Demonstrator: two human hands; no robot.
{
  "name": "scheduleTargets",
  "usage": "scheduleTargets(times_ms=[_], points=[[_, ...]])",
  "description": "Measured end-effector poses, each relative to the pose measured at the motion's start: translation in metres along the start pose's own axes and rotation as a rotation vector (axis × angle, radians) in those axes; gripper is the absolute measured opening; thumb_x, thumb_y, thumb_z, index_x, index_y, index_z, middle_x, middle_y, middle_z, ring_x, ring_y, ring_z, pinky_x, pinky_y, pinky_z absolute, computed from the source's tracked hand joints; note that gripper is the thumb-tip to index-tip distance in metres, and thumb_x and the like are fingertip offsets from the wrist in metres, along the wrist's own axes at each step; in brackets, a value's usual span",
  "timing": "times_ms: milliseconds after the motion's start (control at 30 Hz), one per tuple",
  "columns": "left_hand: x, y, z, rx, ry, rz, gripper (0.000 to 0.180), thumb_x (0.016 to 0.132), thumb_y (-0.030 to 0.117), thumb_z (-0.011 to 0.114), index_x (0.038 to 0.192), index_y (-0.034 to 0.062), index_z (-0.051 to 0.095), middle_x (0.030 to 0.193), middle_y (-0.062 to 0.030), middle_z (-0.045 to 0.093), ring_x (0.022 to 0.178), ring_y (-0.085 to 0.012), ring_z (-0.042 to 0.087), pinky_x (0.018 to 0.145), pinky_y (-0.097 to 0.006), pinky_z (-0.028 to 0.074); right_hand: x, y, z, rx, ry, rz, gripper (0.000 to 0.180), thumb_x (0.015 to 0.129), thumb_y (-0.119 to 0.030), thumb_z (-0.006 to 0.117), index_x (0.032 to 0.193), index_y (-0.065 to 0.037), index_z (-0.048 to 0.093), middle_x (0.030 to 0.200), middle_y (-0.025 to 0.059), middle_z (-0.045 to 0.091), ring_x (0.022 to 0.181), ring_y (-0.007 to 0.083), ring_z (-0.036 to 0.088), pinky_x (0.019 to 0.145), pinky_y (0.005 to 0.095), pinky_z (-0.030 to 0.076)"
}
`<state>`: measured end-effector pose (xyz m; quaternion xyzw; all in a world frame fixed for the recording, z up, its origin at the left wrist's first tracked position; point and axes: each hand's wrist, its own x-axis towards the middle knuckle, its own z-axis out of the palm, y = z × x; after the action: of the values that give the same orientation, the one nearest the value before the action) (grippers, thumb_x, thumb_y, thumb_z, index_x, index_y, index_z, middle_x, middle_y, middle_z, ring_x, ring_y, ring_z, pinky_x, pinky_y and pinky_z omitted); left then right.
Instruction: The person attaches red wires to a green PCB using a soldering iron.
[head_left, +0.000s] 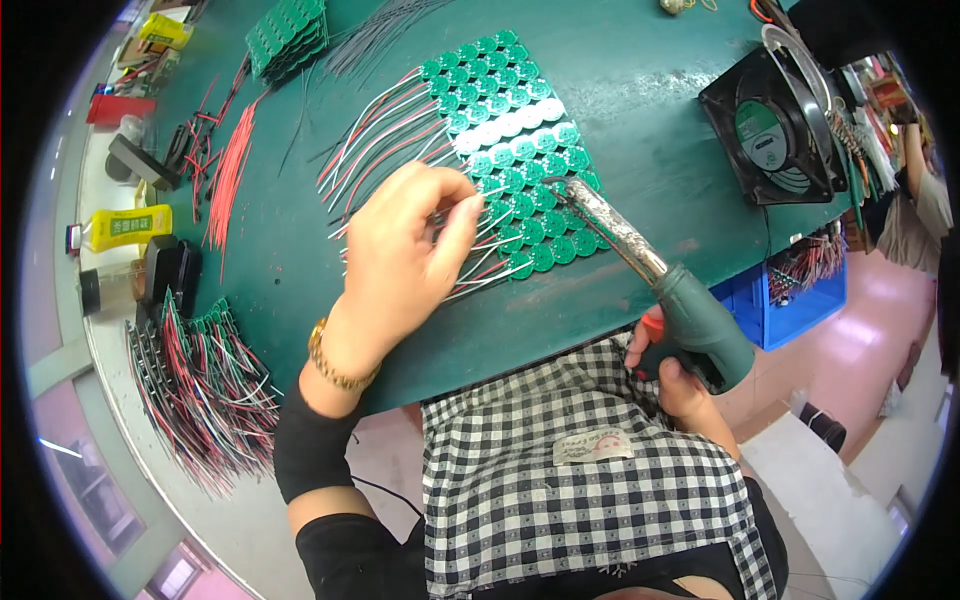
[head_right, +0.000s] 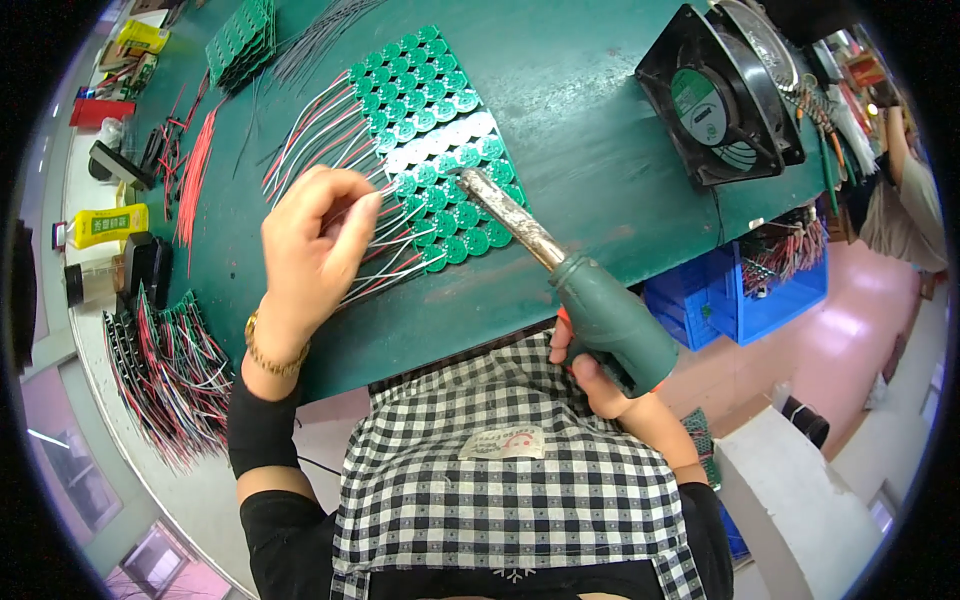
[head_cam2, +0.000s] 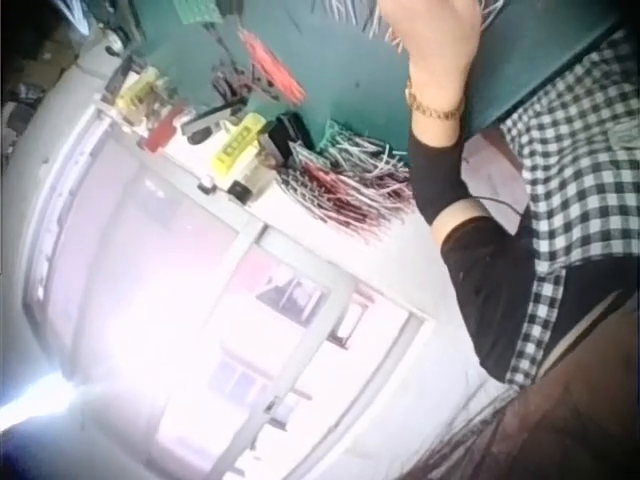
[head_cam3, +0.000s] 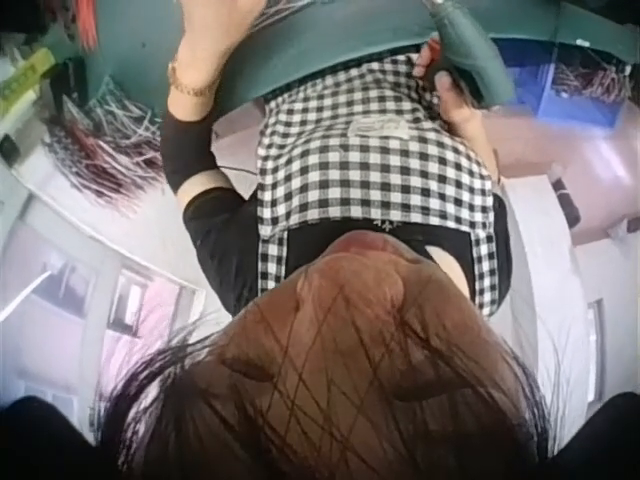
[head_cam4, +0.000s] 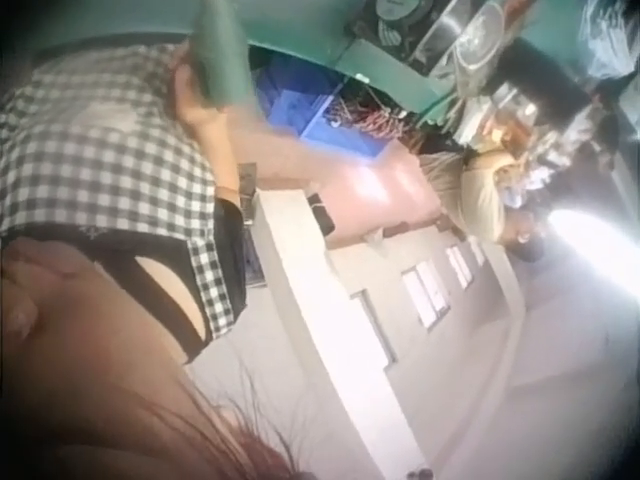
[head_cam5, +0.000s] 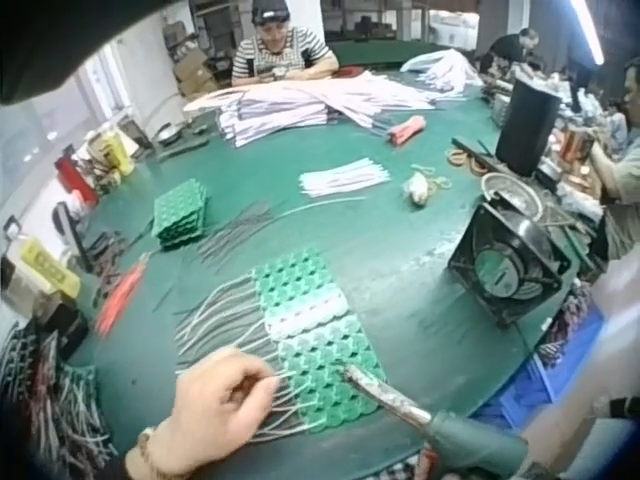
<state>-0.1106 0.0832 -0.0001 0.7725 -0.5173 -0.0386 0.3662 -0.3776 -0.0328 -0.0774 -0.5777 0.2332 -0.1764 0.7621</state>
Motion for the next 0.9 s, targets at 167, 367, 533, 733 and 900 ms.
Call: scheduleTargets(times_ms=[167, 367, 533, 733, 900], points=[[0.004, -0.023, 0.021, -0.136, 0.006, -0.162, 0.006, 0.073, 0.001, 0.068, 0.074, 0.0029, 0.063, 0.067, -0.0037, 0.056, 0.050, -0.0089, 0.048, 0.045, -0.023, 0.037, 0.007, 0.001, 0.005, 0.078, -0.128, -0.120, 0.039, 0.088, -0.024, 0.061, 0.117, -0.001, 0.051, 0.092, 0.0072, 0.059, 0.075, 0.0137, 0.058, 0.068, 0.0284, 0.048], [0.001, -0.026, 0.025, -0.145, 0.013, -0.137, 0.005, 0.075, -0.002, 0.068, 0.074, 0.0008, 0.063, 0.070, 0.0013, 0.055, 0.052, -0.0009, 0.041, 0.045, -0.017, 0.031, 0.010, -0.010, 0.003, -0.024, -0.177, -0.109, 0.030, 0.086, -0.015, 0.059, 0.112, -0.001, 0.054, 0.093, 0.0069, 0.059, 0.076, 0.0142, 0.059, 0.070, 0.0286, 0.049], [0.001, -0.030, 0.024, -0.168, 0.031, -0.162, 0.006, 0.074, -0.002, 0.068, 0.074, 0.0008, 0.062, 0.069, 0.0012, 0.054, 0.052, -0.0011, 0.041, 0.045, -0.017, 0.031, 0.012, -0.017, 0.011, -0.092, -0.106, -0.020, 0.017, 0.082, -0.008, 0.060, 0.099, -0.003, 0.061, 0.086, 0.0062, 0.063, 0.076, 0.0164, 0.063, 0.070, 0.0297, 0.051], [0.002, -0.028, 0.025, -0.145, 0.044, -0.156, 0.006, 0.074, -0.002, 0.068, 0.073, 0.0009, 0.062, 0.068, 0.0009, 0.054, 0.051, -0.0014, 0.041, 0.045, -0.018, 0.030, 0.018, -0.021, 0.011, -0.214, -0.111, -0.081, 0.010, 0.080, -0.004, 0.059, 0.089, -0.004, 0.064, 0.077, 0.0056, 0.066, 0.071, 0.0177, 0.065, 0.066, 0.0304, 0.053], [0.002, -0.028, 0.026, -0.118, 0.054, -0.135, 0.006, 0.073, -0.002, 0.067, 0.072, 0.0011, 0.062, 0.068, 0.0008, 0.054, 0.051, -0.0014, 0.041, 0.045, -0.018, 0.030, 0.015, -0.022, 0.013, -0.219, -0.113, -0.074, 0.013, 0.080, -0.006, 0.060, 0.093, -0.003, 0.061, 0.081, 0.0075, 0.064, 0.074, 0.0177, 0.064, 0.067, 0.0306, 0.052]])
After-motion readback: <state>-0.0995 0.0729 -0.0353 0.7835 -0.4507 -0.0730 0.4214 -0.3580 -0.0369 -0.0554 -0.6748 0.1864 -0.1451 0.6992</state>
